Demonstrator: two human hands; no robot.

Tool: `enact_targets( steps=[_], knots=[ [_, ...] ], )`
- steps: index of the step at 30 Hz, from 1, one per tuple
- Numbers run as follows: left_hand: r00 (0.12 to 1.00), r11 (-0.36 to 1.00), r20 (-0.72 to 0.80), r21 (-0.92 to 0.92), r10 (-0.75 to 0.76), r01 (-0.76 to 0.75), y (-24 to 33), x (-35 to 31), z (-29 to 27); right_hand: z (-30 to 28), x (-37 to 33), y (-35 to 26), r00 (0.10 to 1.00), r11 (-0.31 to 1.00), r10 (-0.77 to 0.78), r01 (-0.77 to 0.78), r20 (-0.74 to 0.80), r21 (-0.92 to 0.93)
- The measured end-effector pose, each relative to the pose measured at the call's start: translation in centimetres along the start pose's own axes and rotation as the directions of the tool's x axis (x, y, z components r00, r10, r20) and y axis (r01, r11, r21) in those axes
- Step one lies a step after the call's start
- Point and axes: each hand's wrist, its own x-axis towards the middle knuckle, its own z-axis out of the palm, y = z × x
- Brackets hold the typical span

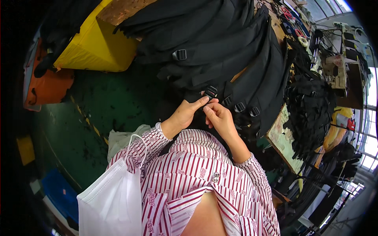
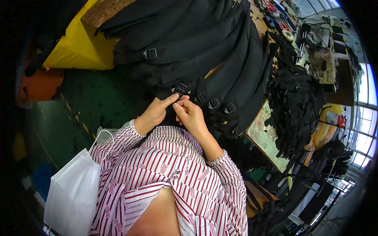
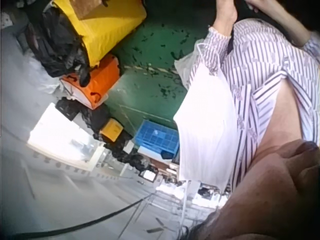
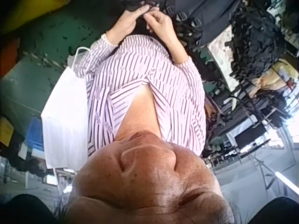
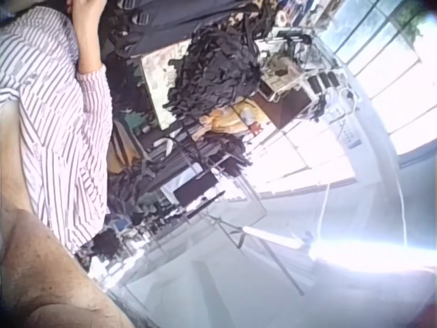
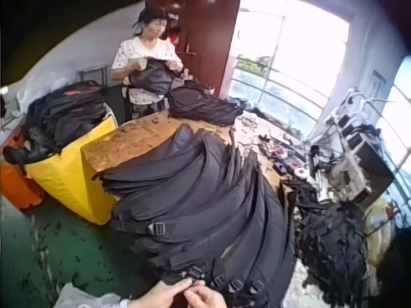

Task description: The person threads nylon webbing through plastic buckles on black backpack straps, pulling the webbing tight and stacking the finished straps on a workbench.

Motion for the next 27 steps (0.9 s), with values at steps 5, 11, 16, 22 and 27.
enact_targets(
  steps=[5,11,16,22,27],
  knots=[
    [0.999,0.999,0.026,0.024,-0.022,0.021,0.3,-0.3,0.3,0.5,0.7,1.3,0.999,0.983,0.032,-0.032,0.004,0.180],
    [0.992,0.991,-0.019,0.061,0.121,-0.120,-0.8,-0.3,0.3,0.2,0.4,2.2,1.000,0.999,-0.013,0.013,0.009,0.038],
    [0.989,0.987,-0.042,0.087,0.140,-0.136,-0.9,-0.7,0.3,0.6,-0.7,1.4,0.971,0.922,-0.238,0.214,-0.036,-0.321],
    [0.996,0.995,-0.082,0.089,0.046,-0.039,-0.4,-0.7,0.1,1.2,-1.7,1.3,0.966,0.889,-0.258,0.235,-0.007,-0.393],
    [0.995,0.991,-0.017,0.094,0.099,-0.097,-0.8,-0.7,-0.3,1.0,-2.1,1.1,0.947,0.854,-0.313,0.312,0.069,-0.417]
  ],
)
